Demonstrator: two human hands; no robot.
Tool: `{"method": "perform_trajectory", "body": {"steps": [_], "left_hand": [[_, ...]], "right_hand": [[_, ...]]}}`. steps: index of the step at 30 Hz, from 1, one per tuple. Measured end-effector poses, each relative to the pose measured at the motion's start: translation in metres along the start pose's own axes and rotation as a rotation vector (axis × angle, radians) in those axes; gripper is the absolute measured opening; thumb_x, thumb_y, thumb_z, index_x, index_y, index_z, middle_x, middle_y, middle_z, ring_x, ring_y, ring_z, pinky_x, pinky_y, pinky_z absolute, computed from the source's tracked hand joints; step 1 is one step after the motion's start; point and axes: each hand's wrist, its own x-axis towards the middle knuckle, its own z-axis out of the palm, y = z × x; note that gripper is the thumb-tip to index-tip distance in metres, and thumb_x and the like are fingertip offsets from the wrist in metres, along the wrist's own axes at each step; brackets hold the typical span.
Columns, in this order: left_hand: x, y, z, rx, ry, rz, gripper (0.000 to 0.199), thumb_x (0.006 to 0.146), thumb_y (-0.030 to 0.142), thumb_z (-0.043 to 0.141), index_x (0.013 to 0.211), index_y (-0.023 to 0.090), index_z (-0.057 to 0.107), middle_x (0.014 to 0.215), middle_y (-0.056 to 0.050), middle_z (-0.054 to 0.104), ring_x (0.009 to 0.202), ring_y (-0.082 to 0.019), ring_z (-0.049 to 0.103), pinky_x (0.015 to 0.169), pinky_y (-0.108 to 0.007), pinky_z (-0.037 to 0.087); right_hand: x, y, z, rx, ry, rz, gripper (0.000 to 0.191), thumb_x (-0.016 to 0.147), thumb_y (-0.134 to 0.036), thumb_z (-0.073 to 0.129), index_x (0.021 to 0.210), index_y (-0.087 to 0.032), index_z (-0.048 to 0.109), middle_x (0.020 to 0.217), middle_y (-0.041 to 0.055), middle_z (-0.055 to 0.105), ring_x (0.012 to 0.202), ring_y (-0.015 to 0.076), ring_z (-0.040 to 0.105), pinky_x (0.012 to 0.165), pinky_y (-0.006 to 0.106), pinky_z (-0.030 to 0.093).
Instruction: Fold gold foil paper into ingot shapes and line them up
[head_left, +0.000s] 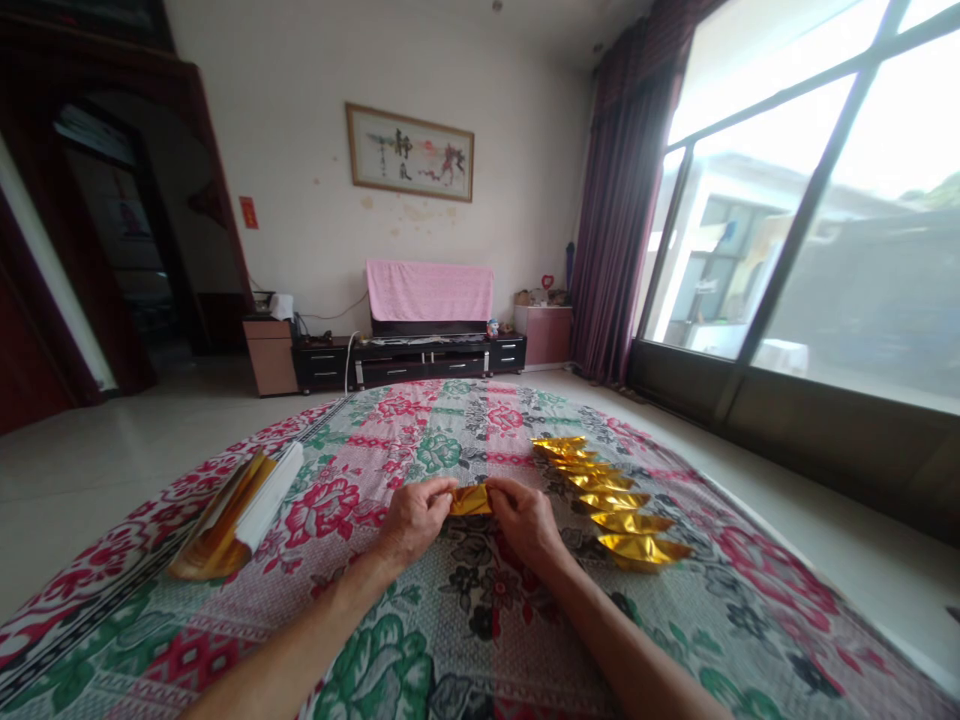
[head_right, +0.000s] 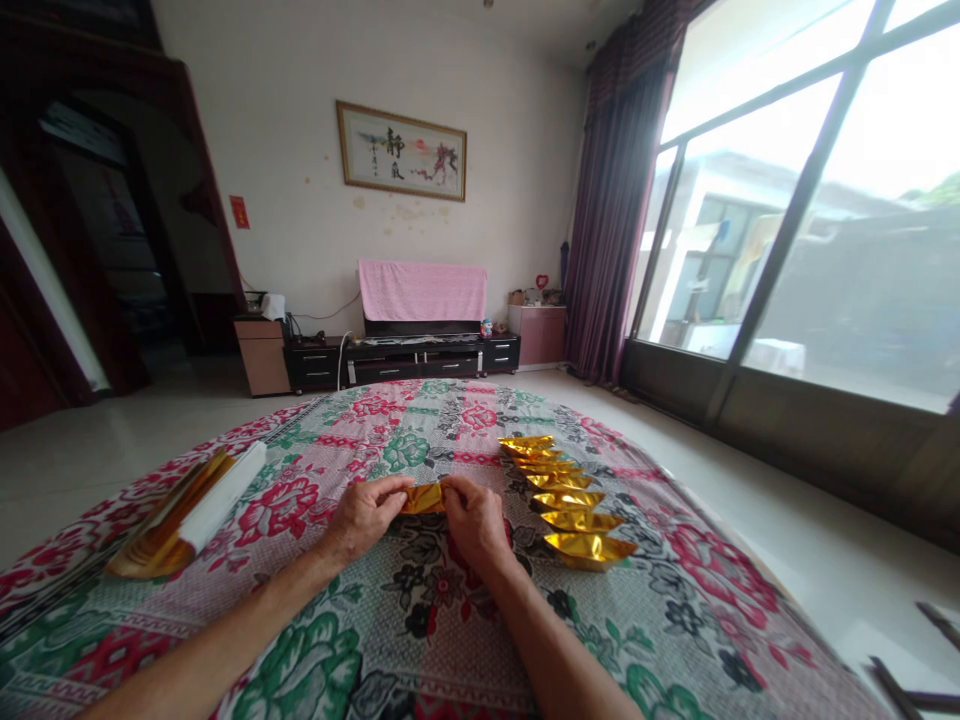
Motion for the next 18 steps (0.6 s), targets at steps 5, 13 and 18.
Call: {"method": "perform_trajectory", "body": {"steps": [5,13,18], "left_hand": [[-0.0009,0.0035,-0.0015,0.004,0.011,0.014,0.029,0.074,0.024,0.048,0.094,0.022,0.068,0.094,0.000,0.070,0.090,-0.017,0.064,0.083,-0.025,0.049],[0.0008,-0.0022,0.0031,-0.137,-0.009,-0.050,0.034,0.073,0.026,0.051,0.103,0.018,0.065,0.098,-0.003,0.069,0.090,-0.017,0.064,0.082,-0.025,0.050],[0.0011,0.0011,0.0001,-0.015,0.051,-0.084,0.029,0.073,0.031,0.052,0.092,0.017,0.069,0.089,-0.005,0.071,0.082,-0.019,0.066,0.073,-0.025,0.051]], "right_hand": [[0.0008,-0.0002,-0.0010,-0.030,-0.020,0.006,0.028,0.077,-0.029,0.045,0.087,-0.020,0.069,0.073,0.0005,0.069,0.065,0.0147,0.062,0.059,0.021,0.041],[0.0014,-0.0016,-0.0028,-0.035,-0.049,0.005,0.033,0.079,-0.028,0.041,0.091,-0.020,0.069,0.074,0.0021,0.069,0.066,0.0150,0.062,0.061,0.021,0.041],[0.0005,-0.0002,-0.0016,-0.052,-0.006,0.029,0.035,0.080,-0.030,0.039,0.094,-0.019,0.069,0.064,0.0021,0.068,0.060,0.0146,0.061,0.057,0.019,0.041]]}}
